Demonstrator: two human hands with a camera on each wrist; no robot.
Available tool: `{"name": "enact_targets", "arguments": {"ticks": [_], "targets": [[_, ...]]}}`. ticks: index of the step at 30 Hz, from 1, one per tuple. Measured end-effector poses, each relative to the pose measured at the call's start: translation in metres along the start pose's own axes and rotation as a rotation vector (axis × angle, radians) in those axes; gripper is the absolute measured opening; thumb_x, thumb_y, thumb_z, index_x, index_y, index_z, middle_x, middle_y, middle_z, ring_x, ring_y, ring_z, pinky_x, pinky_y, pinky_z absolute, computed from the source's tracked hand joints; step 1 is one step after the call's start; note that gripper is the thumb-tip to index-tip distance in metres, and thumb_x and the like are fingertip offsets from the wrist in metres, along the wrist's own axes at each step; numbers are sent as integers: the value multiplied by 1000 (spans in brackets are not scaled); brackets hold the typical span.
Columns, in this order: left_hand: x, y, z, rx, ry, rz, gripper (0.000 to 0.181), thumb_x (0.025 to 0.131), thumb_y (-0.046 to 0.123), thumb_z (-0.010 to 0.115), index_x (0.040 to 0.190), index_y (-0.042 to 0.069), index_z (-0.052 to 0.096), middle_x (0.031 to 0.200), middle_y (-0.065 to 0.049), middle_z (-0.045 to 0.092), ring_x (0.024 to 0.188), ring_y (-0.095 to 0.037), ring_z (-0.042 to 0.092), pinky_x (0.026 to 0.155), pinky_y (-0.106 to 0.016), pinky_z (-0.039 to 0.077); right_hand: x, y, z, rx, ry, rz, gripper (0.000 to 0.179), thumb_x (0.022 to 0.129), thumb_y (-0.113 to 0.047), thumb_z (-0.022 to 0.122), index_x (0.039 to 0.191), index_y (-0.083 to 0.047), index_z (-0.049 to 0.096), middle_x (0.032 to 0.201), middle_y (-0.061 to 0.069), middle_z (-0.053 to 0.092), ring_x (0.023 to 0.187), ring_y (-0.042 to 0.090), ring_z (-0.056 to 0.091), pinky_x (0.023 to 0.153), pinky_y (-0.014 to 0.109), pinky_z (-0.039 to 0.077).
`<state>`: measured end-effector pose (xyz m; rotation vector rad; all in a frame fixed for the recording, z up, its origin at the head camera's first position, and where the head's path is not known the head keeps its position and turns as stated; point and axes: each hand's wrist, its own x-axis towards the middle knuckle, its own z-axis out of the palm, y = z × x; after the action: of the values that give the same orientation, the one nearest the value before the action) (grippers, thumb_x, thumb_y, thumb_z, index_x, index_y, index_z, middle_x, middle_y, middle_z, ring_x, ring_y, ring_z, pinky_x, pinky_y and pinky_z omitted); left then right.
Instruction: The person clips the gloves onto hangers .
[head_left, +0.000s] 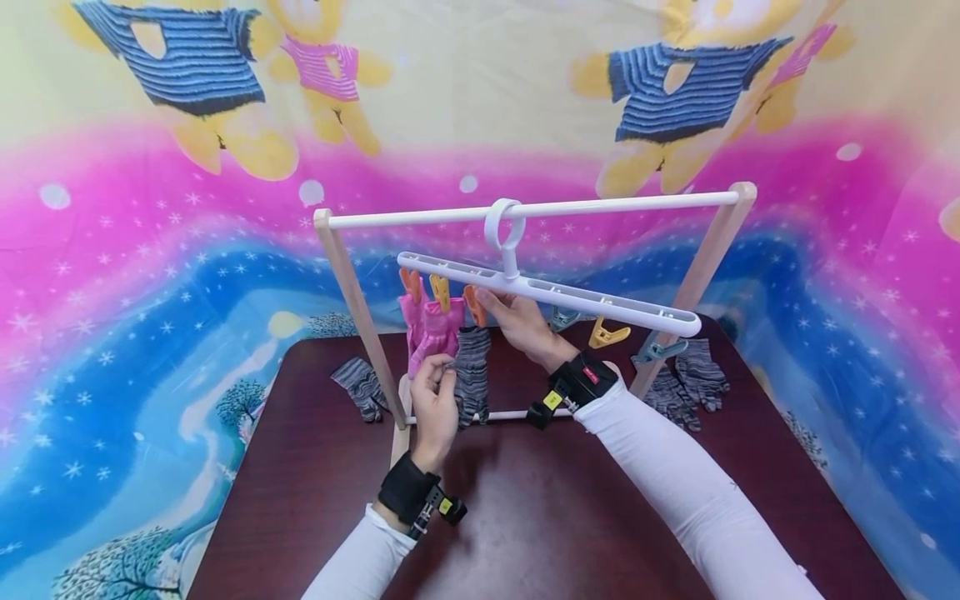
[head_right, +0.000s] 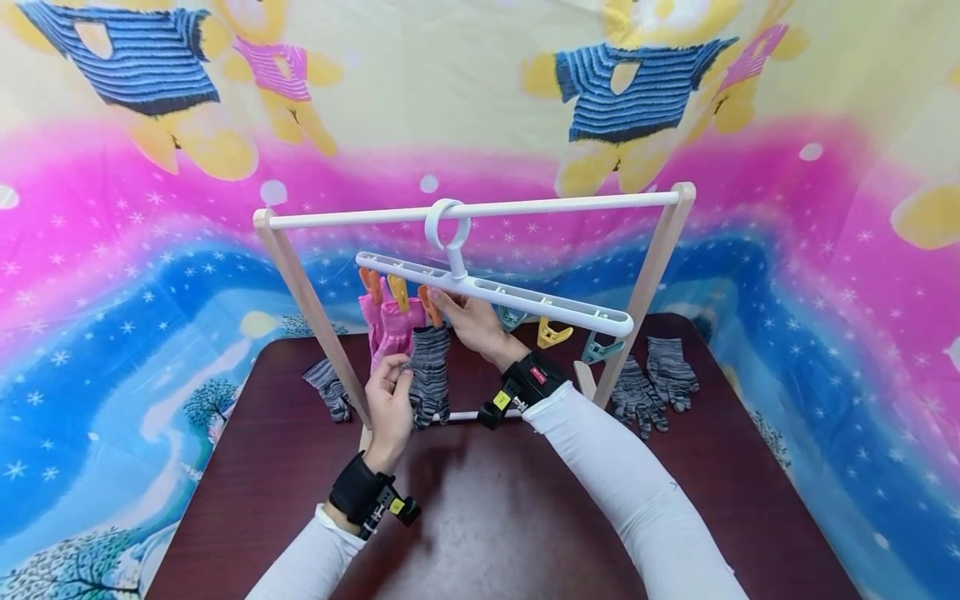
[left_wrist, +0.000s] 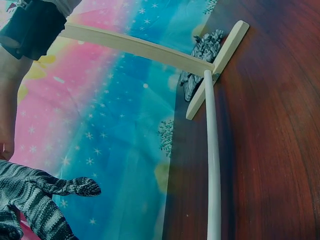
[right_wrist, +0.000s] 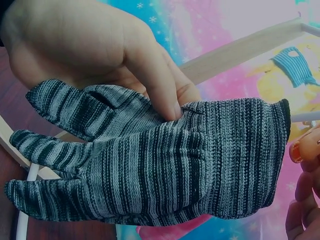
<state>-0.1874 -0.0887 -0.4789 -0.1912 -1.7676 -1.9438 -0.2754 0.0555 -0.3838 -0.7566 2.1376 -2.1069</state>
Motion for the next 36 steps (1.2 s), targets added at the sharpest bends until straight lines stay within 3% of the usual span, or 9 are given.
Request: {"name": "enact_targets", "arguments": {"ticks": [6, 9, 12, 16, 20, 23, 27, 33, 36], "targets": [[-2, -1, 1, 14, 3, 22, 18, 98, -8, 45, 108, -9, 59, 64, 7, 29, 50, -2, 25, 49, -22, 23, 2, 0, 1, 4, -2, -22, 28, 106, -15, 52, 115, 8, 66, 91, 8, 70, 99, 17, 63, 102, 38, 46], [-2, 2, 2, 18, 3, 24, 18, 98, -9, 45, 109, -9, 59, 64, 7, 28, 50, -2, 24, 50, -22, 22, 1, -1, 1, -14, -7, -15, 29, 106, -17, 51, 117, 5, 67, 96, 17, 69, 94, 14, 61, 99, 35, 45], [-2, 4, 3, 8, -1, 29, 19, 98, -10, 44, 110, -9, 59, 65, 6, 27, 50, -3, 23, 50, -23, 22, -1, -2, 1, -28, 7, 11, 34, 106, -17, 52, 132, 2, 61, 113, 28, 65, 97, 12, 61, 99, 35, 44], [-1, 6, 4, 4, -9, 46, 18, 98, -11, 44, 109, -10, 59, 65, 5, 26, 52, -3, 22, 51, -25, 22, -1, -2, 1, -5, 1, -18, 32, 105, -16, 53, 130, 2, 62, 111, 23, 68, 98, 14, 63, 98, 32, 47], [-1, 7, 5, 19, -7, 56, 17, 99, -9, 44, 108, -9, 59, 66, 6, 29, 53, -3, 25, 52, -23, 24, 2, -1, 2, 41, -54, -100, 27, 106, -15, 51, 97, 8, 64, 84, 14, 65, 90, 29, 62, 95, 33, 48], [-1, 7, 5, 18, -6, 60, 17, 99, -8, 43, 108, -10, 58, 66, 5, 30, 55, -3, 27, 53, -23, 25, 3, -1, 3, 45, -77, -123, 29, 106, -13, 49, 88, 7, 59, 69, 5, 54, 79, 33, 55, 90, 34, 46], [0, 6, 5, 2, -5, 57, 18, 99, -8, 43, 109, -11, 57, 67, 5, 31, 56, -3, 27, 54, -24, 24, 0, -3, 2, 13, -33, -62, 23, 106, -13, 51, 112, 4, 65, 79, -3, 62, 79, 17, 58, 89, 31, 45], [2, 6, 7, 5, 10, 55, 17, 100, -8, 43, 108, -11, 58, 69, 4, 32, 59, -4, 26, 56, -25, 25, -1, -3, 1, -7, 2, -15, 31, 105, -14, 52, 128, 6, 61, 113, 26, 68, 96, 9, 64, 99, 34, 48], [4, 7, 8, -7, 17, 57, 17, 99, -9, 44, 108, -12, 58, 70, 5, 34, 60, -3, 27, 57, -25, 26, -2, -2, 2, -3, 11, -10, 32, 105, -13, 53, 130, 5, 61, 118, 27, 68, 100, 6, 65, 101, 35, 49]]}}
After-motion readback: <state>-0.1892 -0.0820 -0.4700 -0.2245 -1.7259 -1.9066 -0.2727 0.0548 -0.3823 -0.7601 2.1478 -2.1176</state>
